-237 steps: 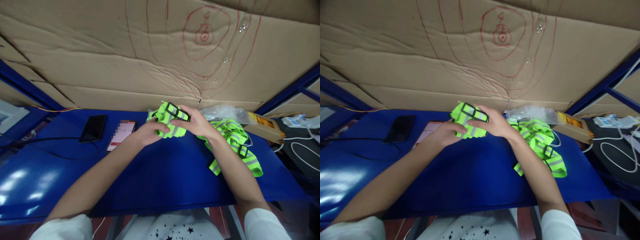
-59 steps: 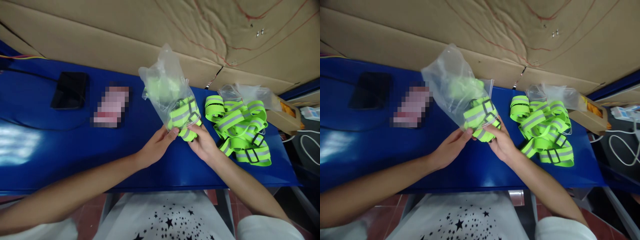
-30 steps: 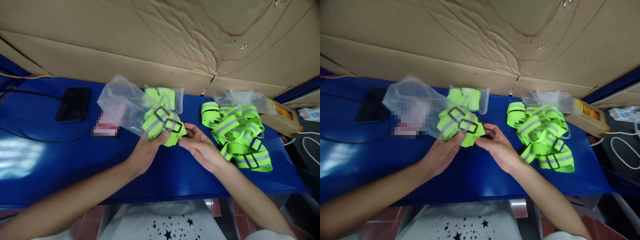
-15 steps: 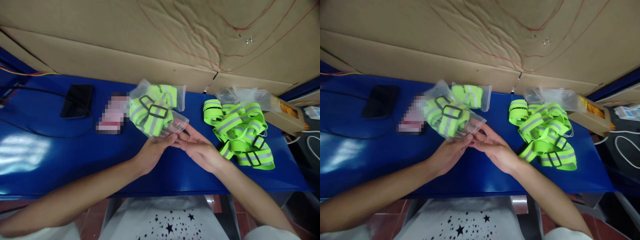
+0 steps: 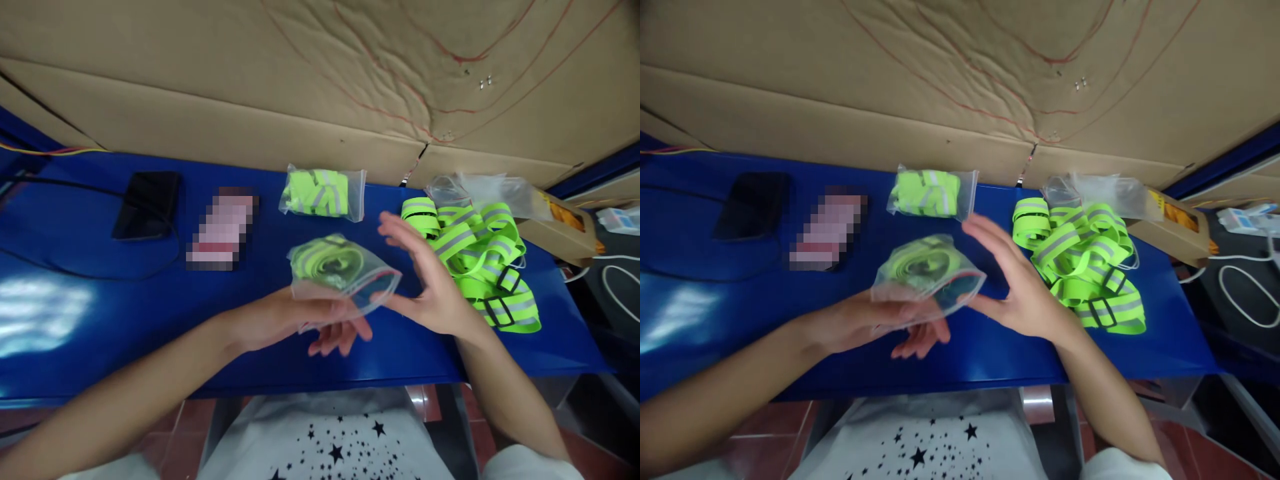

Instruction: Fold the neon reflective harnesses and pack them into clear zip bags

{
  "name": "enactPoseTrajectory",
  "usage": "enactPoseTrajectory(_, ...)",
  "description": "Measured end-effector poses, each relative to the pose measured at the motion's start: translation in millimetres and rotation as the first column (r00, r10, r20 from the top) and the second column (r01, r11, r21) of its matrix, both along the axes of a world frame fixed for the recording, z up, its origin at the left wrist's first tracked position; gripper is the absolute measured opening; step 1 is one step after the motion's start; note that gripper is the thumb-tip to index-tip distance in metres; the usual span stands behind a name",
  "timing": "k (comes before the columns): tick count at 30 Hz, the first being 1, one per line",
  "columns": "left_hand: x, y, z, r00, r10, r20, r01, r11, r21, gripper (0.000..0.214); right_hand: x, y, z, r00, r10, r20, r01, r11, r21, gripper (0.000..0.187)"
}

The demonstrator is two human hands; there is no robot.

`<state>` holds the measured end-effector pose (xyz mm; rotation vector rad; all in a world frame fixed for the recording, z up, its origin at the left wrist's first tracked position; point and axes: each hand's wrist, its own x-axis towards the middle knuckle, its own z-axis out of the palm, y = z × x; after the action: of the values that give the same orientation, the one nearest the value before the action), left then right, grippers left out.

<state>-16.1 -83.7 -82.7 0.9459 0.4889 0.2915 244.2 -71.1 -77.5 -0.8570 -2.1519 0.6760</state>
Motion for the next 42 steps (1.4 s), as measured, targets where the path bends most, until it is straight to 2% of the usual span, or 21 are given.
enactPoseTrajectory(1,-5,-1,5.2,0.994,-0.112,0.016,0.112,0.993,0.025,0.066,-1,-2,0.9,0.998,0.054,-0.043,-0.057,0.996,-0.073,0.068)
enactPoseTrajectory(2,-11,-1,9.1,0.985,-0.169,0.021,0.167,0.983,0.081,0.076,-3,-5,1.2,0.992,0.069,-0.104,-0.084,0.986,-0.144,0.051)
enactPoseTrajectory(3,-16,-1,11.3,0.994,-0.112,0.020,0.106,0.977,0.185,0.077,-5,-8,1.0,0.985,0.044,-0.168,-0.081,0.973,-0.216,0.033)
enactPoseTrajectory(4,-20,-1,11.7,0.998,0.053,0.040,-0.063,0.946,0.319,0.071,-7,-11,0.3,0.974,-0.017,-0.227,-0.052,0.954,-0.296,0.018)
enactPoseTrajectory(5,-24,1,10.5,0.949,0.298,0.104,-0.312,0.834,0.455,0.060,-10,-13,-1.0,0.957,-0.104,-0.270,-0.008,0.923,-0.385,0.009)
enactPoseTrajectory(6,-25,3,7.7,0.826,0.522,0.213,-0.546,0.645,0.535,0.048,-12,-14,-3.0,0.936,-0.191,-0.297,0.031,0.882,-0.470,0.012)
enactPoseTrajectory(7,-24,6,3.8,0.680,0.666,0.307,-0.698,0.458,0.551,0.038,-14,-14,-5.5,0.917,-0.255,-0.306,0.052,0.838,-0.543,0.019)
enactPoseTrajectory(8,-22,8,-0.9,0.602,0.719,0.348,-0.757,0.374,0.536,0.034,-17,-13,-8.7,0.907,-0.294,-0.302,0.058,0.796,-0.602,0.025)
enactPoseTrajectory(9,-18,11,-6.2,0.598,0.729,0.334,-0.765,0.396,0.507,0.043,-19,-11,-12.3,0.902,-0.316,-0.294,0.055,0.759,-0.649,0.030)
enactPoseTrajectory(11,-6,13,-17.2,0.735,0.648,0.198,-0.665,0.632,0.398,0.075,-24,-5,-19.8,0.892,-0.346,-0.291,0.044,0.707,-0.706,0.035)
enactPoseTrajectory(12,-1,13,-22.5,0.785,0.606,0.127,-0.612,0.727,0.312,0.077,-25,-2,-23.3,0.885,-0.362,-0.294,0.038,0.685,-0.728,0.037)
enactPoseTrajectory(13,4,13,-27.3,0.812,0.580,0.066,-0.578,0.784,0.225,0.072,-26,2,-26.4,0.878,-0.376,-0.297,0.028,0.659,-0.751,0.038)
enactPoseTrajectory(14,7,13,-31.4,0.820,0.573,0.014,-0.568,0.809,0.152,0.063,-27,5,-29.0,0.871,-0.388,-0.302,0.012,0.631,-0.776,0.039)
enactPoseTrajectory(16,8,12,-37.0,0.807,0.585,-0.075,-0.580,0.811,0.077,0.046,-24,10,-32.9,0.874,-0.385,-0.297,-0.027,0.571,-0.821,0.041)
enactPoseTrajectory(18,3,11,-39.3,0.798,0.589,-0.128,-0.583,0.808,0.082,0.043,-20,14,-35.6,0.893,-0.356,-0.275,-0.043,0.541,-0.840,0.041)
enactPoseTrajectory(21,-6,11,-39.7,0.811,0.567,-0.147,-0.559,0.824,0.094,0.043,-16,16,-38.6,0.917,-0.316,-0.243,-0.024,0.565,-0.825,0.038)
enactPoseTrajectory(26,-14,9,-39.3,0.815,0.567,-0.120,-0.573,0.819,-0.019,0.036,-10,13,-39.3,0.939,-0.255,-0.231,-0.044,0.576,-0.816,0.034)
enactPoseTrajectory(29,-16,7,-39.8,0.817,0.564,-0.119,-0.566,0.824,0.016,0.048,-8,9,-39.3,0.954,-0.211,-0.213,-0.042,0.609,-0.792,0.035)
enactPoseTrajectory(33,-16,5,-44.3,0.793,0.594,-0.135,-0.595,0.803,0.040,0.047,-13,5,-43.3,0.927,-0.309,-0.213,0.053,0.669,-0.742,0.030)
enactPoseTrajectory(37,-13,4,-48.7,0.764,0.629,-0.143,-0.630,0.775,0.042,0.045,-18,4,-45.6,0.900,-0.360,-0.245,0.064,0.666,-0.743,0.028)
enactPoseTrajectory(42,-12,5,-46.0,0.795,0.597,-0.109,-0.596,0.802,0.047,0.050,-15,4,-43.9,0.906,-0.353,-0.235,0.068,0.668,-0.741,0.026)
